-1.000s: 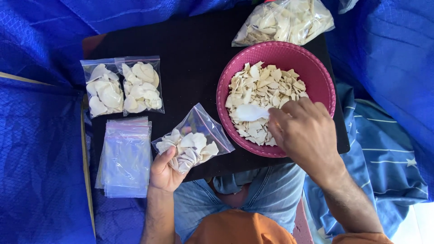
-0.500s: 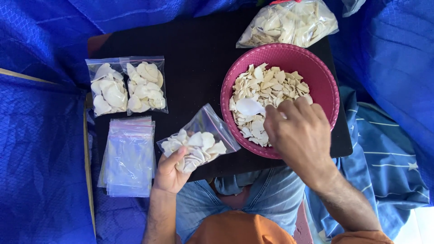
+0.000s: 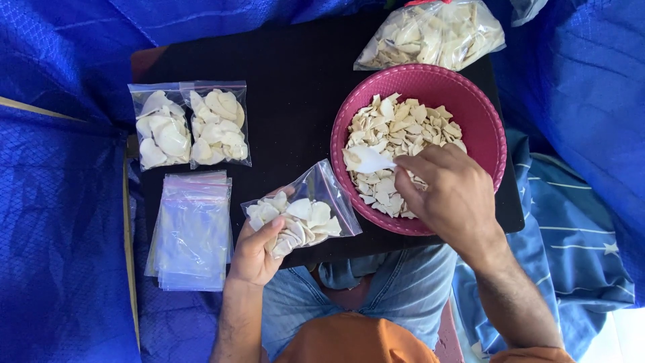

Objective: Scooping dried food pieces from a bowl into small plastic bags and sealing them.

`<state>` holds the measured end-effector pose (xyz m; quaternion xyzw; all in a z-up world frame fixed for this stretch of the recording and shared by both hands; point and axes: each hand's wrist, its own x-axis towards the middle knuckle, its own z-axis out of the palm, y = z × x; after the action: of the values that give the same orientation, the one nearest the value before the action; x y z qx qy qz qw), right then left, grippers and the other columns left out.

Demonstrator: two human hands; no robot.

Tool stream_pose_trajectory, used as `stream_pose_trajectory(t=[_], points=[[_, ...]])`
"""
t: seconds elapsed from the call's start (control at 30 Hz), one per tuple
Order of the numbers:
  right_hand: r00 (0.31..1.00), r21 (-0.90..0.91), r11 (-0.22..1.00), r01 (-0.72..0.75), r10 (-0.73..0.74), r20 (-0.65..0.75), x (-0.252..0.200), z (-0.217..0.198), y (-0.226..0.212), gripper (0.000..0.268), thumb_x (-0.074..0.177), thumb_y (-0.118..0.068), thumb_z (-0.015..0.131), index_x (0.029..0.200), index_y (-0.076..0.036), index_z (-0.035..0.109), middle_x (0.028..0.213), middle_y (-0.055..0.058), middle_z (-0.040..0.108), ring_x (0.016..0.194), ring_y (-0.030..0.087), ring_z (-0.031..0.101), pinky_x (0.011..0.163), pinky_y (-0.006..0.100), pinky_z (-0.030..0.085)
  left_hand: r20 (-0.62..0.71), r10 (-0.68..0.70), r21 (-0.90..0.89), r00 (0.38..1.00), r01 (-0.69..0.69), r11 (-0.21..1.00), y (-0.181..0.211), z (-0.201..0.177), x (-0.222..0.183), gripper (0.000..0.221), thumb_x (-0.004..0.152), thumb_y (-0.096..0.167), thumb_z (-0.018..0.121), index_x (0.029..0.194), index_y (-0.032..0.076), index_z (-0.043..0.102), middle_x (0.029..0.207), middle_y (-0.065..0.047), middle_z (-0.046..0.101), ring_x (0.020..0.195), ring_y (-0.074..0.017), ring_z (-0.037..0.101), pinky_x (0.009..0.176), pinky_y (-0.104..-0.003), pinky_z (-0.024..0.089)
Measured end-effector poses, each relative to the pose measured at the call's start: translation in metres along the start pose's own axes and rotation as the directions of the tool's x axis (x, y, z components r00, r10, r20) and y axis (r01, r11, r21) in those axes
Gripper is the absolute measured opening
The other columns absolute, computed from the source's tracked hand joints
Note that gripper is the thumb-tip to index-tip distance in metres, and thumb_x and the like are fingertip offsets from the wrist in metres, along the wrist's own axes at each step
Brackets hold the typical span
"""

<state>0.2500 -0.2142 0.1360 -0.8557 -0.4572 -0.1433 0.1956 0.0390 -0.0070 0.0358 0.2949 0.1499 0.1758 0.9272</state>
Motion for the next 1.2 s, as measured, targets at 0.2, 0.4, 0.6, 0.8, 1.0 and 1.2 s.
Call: stream_pose_trajectory(t=[0.2, 0.4, 0.6, 0.8, 1.0, 1.2], points=[[1.0, 0.188, 0.982, 0.011, -0.008, -0.02, 0.005, -0.036, -0.005, 0.005, 0.092, -0.008, 0.079, 0.093, -0.013, 0.081, 0.081, 0.008, 0.07, 0.075, 0.029, 0.066, 0.071, 0.035, 0.055, -0.016, -0.002, -0.002, 1.0, 0.002, 1.0, 0.003, 0.011, 0.0, 0.052, 0.092, 0.001, 0.061, 0.142, -0.007, 0.048, 0.138, -0.027, 0.06, 0.126, -0.0358, 0.062, 0.101, -0.05, 0.055], [0.993, 0.097, 0.995, -0.01, -0.002, 0.117, -0.002, -0.075, -0.025, 0.013, 0.085, -0.007, 0.08, 0.098, -0.008, 0.081, 0.078, 0.001, 0.066, 0.063, 0.015, 0.052, 0.054, 0.03, 0.043, 0.095, -0.164, -0.094, 0.982, 0.173, 0.98, 0.012, 0.01, 0.001, 0.055, 0.095, 0.0, 0.057, 0.148, -0.008, 0.041, 0.141, -0.028, 0.054, 0.124, -0.0332, 0.059, 0.104, -0.038, 0.05], [0.991, 0.042, 0.994, 0.098, -0.101, 0.087, -0.004, -0.07, -0.047, 0.017, 0.083, -0.011, 0.083, 0.1, -0.01, 0.08, 0.089, 0.002, 0.07, 0.073, 0.019, 0.061, 0.065, 0.032, 0.05, 0.138, -0.224, -0.124, 0.965, 0.241, 0.963, 0.002, 0.029, -0.003, 0.061, 0.091, 0.003, 0.062, 0.147, -0.007, 0.042, 0.14, -0.03, 0.054, 0.122, -0.0352, 0.06, 0.103, -0.039, 0.051], [0.973, -0.227, 0.946, 0.233, -0.226, 0.053, -0.007, -0.068, -0.059, 0.019, 0.092, -0.015, 0.082, 0.11, -0.012, 0.079, 0.108, 0.001, 0.073, 0.082, 0.013, 0.055, 0.066, 0.028, 0.044, 0.199, -0.264, -0.258, 0.944, 0.31, 0.915, -0.004, 0.032, -0.011, 0.062, 0.095, 0.004, 0.057, 0.153, -0.006, 0.037, 0.15, -0.027, 0.047, 0.133, -0.0355, 0.053, 0.111, -0.042, 0.045], [0.994, -0.225, 0.968, 0.108, -0.105, 0.026, -0.017, -0.084, -0.066, 0.018, 0.091, -0.009, 0.086, 0.107, -0.013, 0.081, 0.104, 0.001, 0.071, 0.084, 0.018, 0.056, 0.074, 0.033, 0.048, 0.143, -0.251, -0.268, 0.957, 0.281, 0.922, -0.001, 0.025, -0.012, 0.061, 0.094, 0.004, 0.059, 0.151, -0.007, 0.041, 0.147, -0.026, 0.051, 0.128, -0.0335, 0.057, 0.108, -0.041, 0.048], [0.986, -0.041, 0.985, 0.166, -0.167, -0.017, -0.012, -0.07, -0.069, 0.018, 0.086, -0.005, 0.085, 0.103, -0.009, 0.08, 0.104, 0.004, 0.073, 0.084, 0.018, 0.06, 0.074, 0.034, 0.047, 0.217, -0.229, -0.307, 0.949, 0.288, 0.907, 0.001, 0.032, -0.012, 0.06, 0.097, -0.001, 0.056, 0.153, -0.007, 0.035, 0.144, -0.031, 0.052, 0.125, -0.035, 0.06, 0.106, -0.038, 0.052]])
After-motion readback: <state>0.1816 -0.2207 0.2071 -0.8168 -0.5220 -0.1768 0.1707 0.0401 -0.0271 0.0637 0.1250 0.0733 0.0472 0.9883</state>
